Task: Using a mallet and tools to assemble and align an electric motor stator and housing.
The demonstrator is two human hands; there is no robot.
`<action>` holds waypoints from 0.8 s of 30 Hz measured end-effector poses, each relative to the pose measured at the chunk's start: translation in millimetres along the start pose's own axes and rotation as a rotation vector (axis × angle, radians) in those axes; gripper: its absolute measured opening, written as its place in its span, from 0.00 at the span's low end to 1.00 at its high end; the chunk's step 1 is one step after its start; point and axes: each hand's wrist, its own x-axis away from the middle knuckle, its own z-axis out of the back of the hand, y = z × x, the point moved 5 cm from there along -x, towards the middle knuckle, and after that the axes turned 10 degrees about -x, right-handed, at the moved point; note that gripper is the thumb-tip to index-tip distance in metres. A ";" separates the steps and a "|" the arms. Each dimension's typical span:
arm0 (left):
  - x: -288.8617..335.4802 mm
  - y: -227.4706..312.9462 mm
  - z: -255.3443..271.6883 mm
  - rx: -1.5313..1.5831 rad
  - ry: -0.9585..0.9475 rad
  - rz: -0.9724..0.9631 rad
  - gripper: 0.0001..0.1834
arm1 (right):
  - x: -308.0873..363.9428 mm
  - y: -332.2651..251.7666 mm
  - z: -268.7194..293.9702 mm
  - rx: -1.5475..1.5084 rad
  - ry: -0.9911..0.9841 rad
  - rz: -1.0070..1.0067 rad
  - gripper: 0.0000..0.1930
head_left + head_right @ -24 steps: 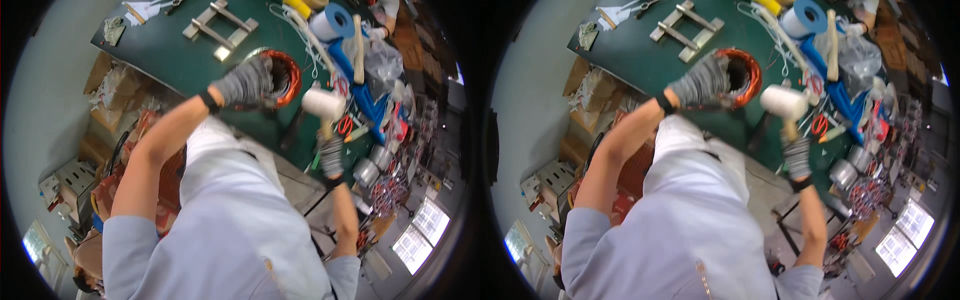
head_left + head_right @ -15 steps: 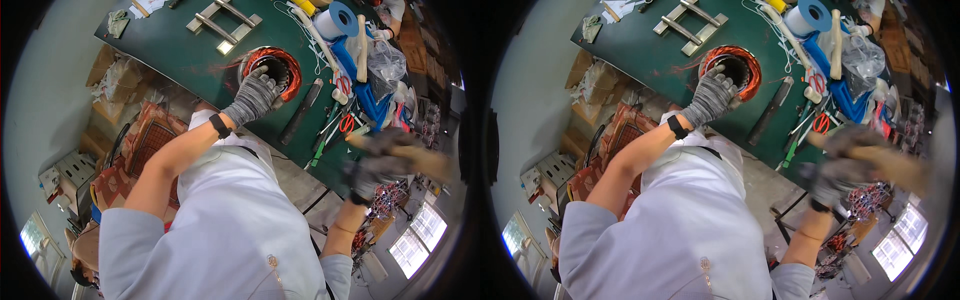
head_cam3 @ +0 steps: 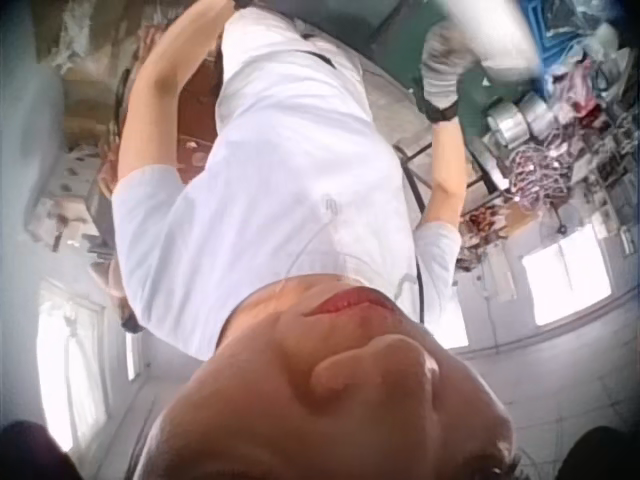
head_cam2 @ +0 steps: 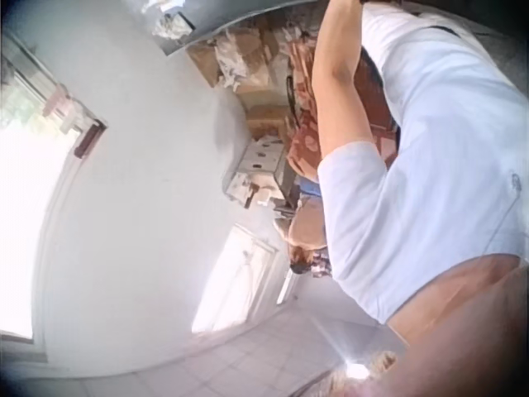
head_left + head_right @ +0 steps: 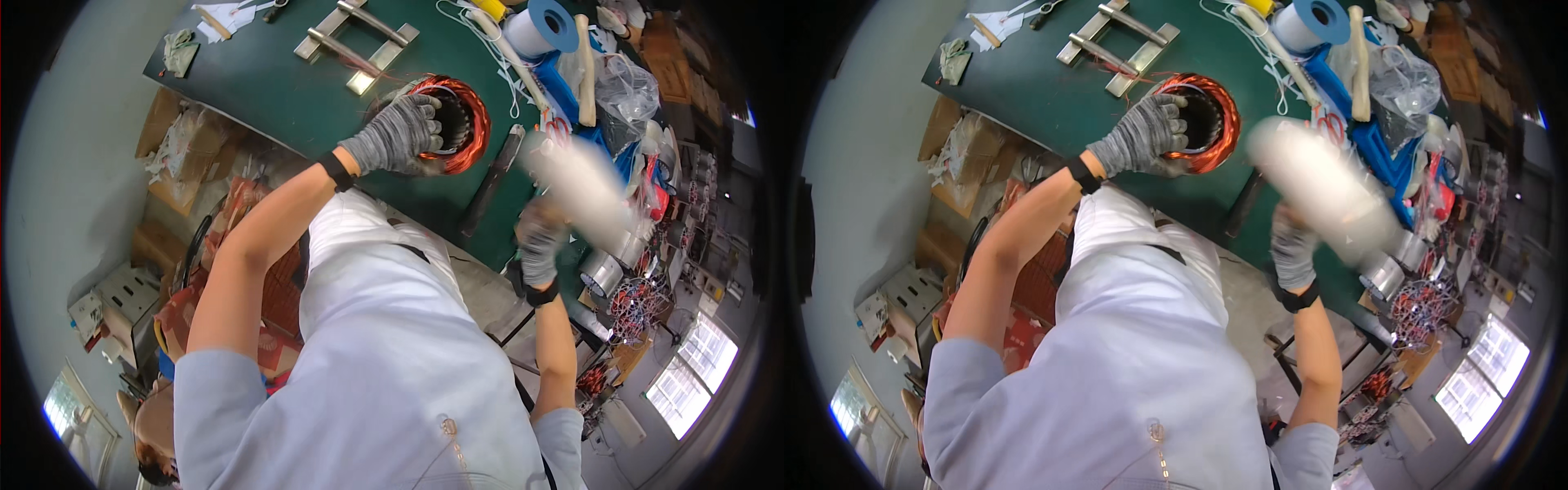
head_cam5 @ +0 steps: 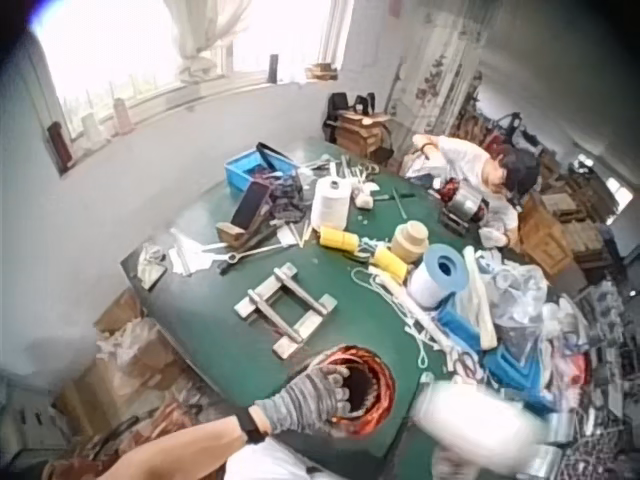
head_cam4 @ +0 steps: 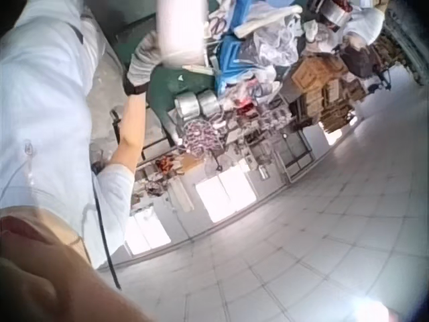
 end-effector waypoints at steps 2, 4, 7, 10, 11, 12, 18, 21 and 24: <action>1.8 -1.7 4.9 0.058 -0.118 -0.107 0.11 | 14.2 13.7 5.6 0.758 -0.186 -0.360 0.17; 5.5 -12.8 6.8 -0.083 -0.191 -0.107 0.06 | -9.4 -5.1 59.3 0.633 -0.164 -0.421 0.15; 20.9 9.7 -7.7 -0.336 -0.141 0.294 0.07 | -59.8 -80.0 98.9 0.297 0.122 -0.055 0.12; 13.4 39.5 -3.7 -0.401 -0.160 0.508 0.08 | -81.7 -86.2 125.2 -0.800 0.122 -0.203 0.12; 7.1 40.8 -6.2 -0.329 -0.069 0.511 0.09 | -99.3 -91.7 114.6 -1.076 -0.409 -0.289 0.18; 12.2 35.9 -4.8 -0.292 0.011 0.548 0.09 | -70.1 -76.4 65.0 -0.929 0.100 0.050 0.11; 4.5 20.5 2.2 -0.272 -0.038 0.559 0.15 | -17.3 -1.5 72.8 0.726 -0.135 -0.191 0.18; 17.1 19.4 10.8 -0.254 0.004 0.464 0.16 | -64.9 -86.6 93.1 0.523 0.073 -0.038 0.17; 20.5 12.3 9.5 -0.155 -0.026 0.373 0.15 | -41.9 -33.6 67.2 -1.122 0.144 -0.269 0.15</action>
